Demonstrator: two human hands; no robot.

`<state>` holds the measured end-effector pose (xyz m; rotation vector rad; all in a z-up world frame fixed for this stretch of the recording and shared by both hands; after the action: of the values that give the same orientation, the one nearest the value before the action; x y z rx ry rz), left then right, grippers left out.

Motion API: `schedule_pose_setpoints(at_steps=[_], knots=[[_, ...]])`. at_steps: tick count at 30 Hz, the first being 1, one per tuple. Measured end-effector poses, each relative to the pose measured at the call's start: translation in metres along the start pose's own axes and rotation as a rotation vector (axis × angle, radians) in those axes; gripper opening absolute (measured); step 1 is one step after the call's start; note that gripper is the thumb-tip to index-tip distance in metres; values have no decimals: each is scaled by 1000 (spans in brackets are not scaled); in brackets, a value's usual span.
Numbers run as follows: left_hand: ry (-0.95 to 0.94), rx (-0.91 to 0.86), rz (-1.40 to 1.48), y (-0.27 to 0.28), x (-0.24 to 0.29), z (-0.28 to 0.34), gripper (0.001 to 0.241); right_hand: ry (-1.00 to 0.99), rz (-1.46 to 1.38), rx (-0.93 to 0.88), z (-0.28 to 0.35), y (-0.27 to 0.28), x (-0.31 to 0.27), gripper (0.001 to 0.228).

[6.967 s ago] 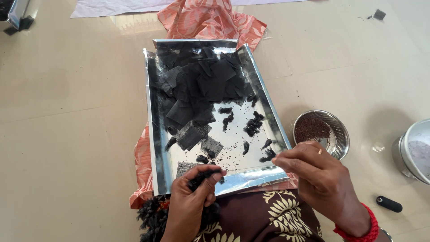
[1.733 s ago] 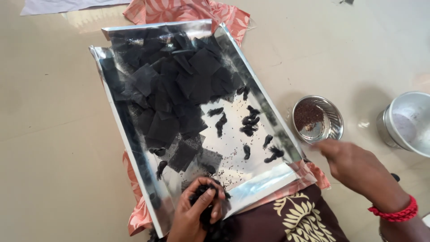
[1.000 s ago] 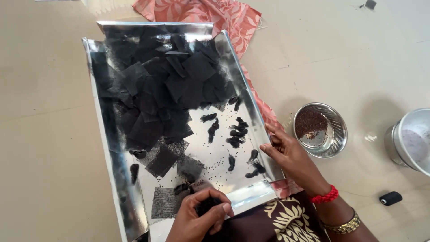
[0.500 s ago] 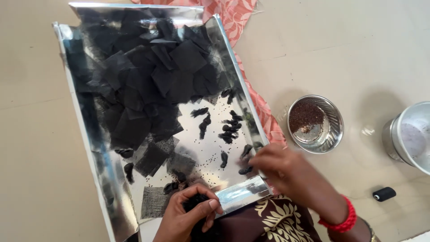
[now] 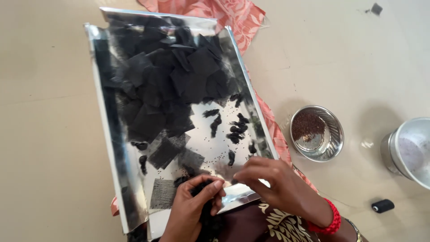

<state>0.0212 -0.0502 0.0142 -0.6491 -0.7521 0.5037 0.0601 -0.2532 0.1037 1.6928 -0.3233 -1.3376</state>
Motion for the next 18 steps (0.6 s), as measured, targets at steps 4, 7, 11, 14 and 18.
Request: schedule_pose_setpoints(at_steps=[4,7,11,14,18], knots=[[-38,-9,32,4,-3,2,19,99,-76,-106,-3,-6,-21,21],[-50,-44,-32,3,-4,2,19,74,-55,-111,-3,-7,-29,19],[-74,-55,-110,2,-5,3,18,33,27,-43,-4,-11,-34,16],[-95,-37,-94,2,-5,2,18,-105,-74,24,-4,-22,-28,18],[-125,-13,-52,5,-6,2,18,-249,-165,108,-1,-39,-26,26]])
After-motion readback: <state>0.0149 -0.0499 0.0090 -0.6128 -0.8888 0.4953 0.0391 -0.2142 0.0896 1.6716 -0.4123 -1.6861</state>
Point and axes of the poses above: each hand's wrist, its own z-axis away from the middle knuckle, its own y-axis out of the back of the hand, x = y × z, the point moved 2 cm from there along -z, towards the middle knuckle, and after that the axes turned 9 degrees about z, right-handed, at the moved point
